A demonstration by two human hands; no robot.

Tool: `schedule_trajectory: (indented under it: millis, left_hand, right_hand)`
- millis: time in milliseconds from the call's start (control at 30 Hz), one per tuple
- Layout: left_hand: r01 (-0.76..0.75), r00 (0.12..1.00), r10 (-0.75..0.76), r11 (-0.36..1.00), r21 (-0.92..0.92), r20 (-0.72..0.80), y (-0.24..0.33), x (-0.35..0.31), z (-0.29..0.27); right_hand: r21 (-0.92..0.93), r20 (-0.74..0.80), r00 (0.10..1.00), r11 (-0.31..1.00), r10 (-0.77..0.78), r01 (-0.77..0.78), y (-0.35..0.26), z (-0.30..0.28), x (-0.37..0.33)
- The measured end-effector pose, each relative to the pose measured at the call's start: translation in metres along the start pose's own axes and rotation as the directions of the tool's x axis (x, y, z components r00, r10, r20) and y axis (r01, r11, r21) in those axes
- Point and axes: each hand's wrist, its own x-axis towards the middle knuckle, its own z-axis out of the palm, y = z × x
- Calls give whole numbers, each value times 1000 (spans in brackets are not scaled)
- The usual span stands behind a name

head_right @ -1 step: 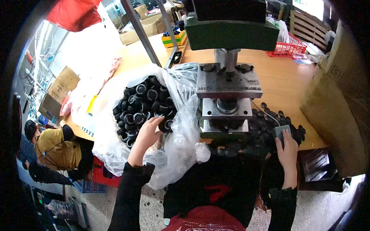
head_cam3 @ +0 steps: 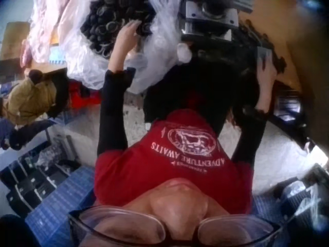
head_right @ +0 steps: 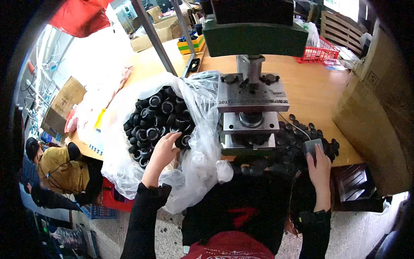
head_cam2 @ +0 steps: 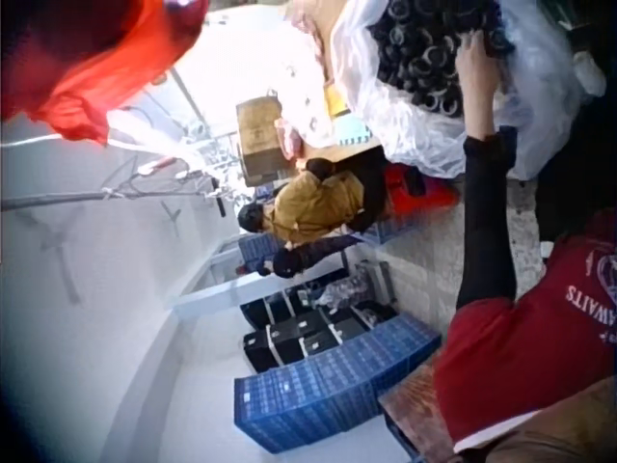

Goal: The person operates a manual press machine to process small black circular parts. They repeatedly pick parts from a plastic bag, place them into the press, and operate the lever to stamp or shape them before placing the finished items on the table.

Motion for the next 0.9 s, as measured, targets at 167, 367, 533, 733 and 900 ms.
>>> schedule_trajectory:
  millis: [167, 367, 533, 733, 900]
  left_hand:
    - [69, 998, -68, 993, -91, 16, 2, 3, -8]
    - [194, 972, -231, 672, -715, 46, 20, -8, -33]
    - [133, 989, -118, 411, -902, 92, 52, -29, -55]
    - [118, 991, 25, 326, -938, 133, 98, -16, -62]
    - [-61, 998, -1, 414, -908, -67, 148, 35, -38]
  right_hand:
    - [269, -298, 936, 924, -189, 273, -83, -23, -14]
    - [473, -343, 907, 789, -245, 392, -166, -20, 12]
    - [530, -340, 920, 769, -193, 358, -219, -11, 47]
    - [448, -229, 973, 883, -36, 138, -187, 15, 73]
    - [391, -231, 956, 882, -184, 264, -145, 40, 86]
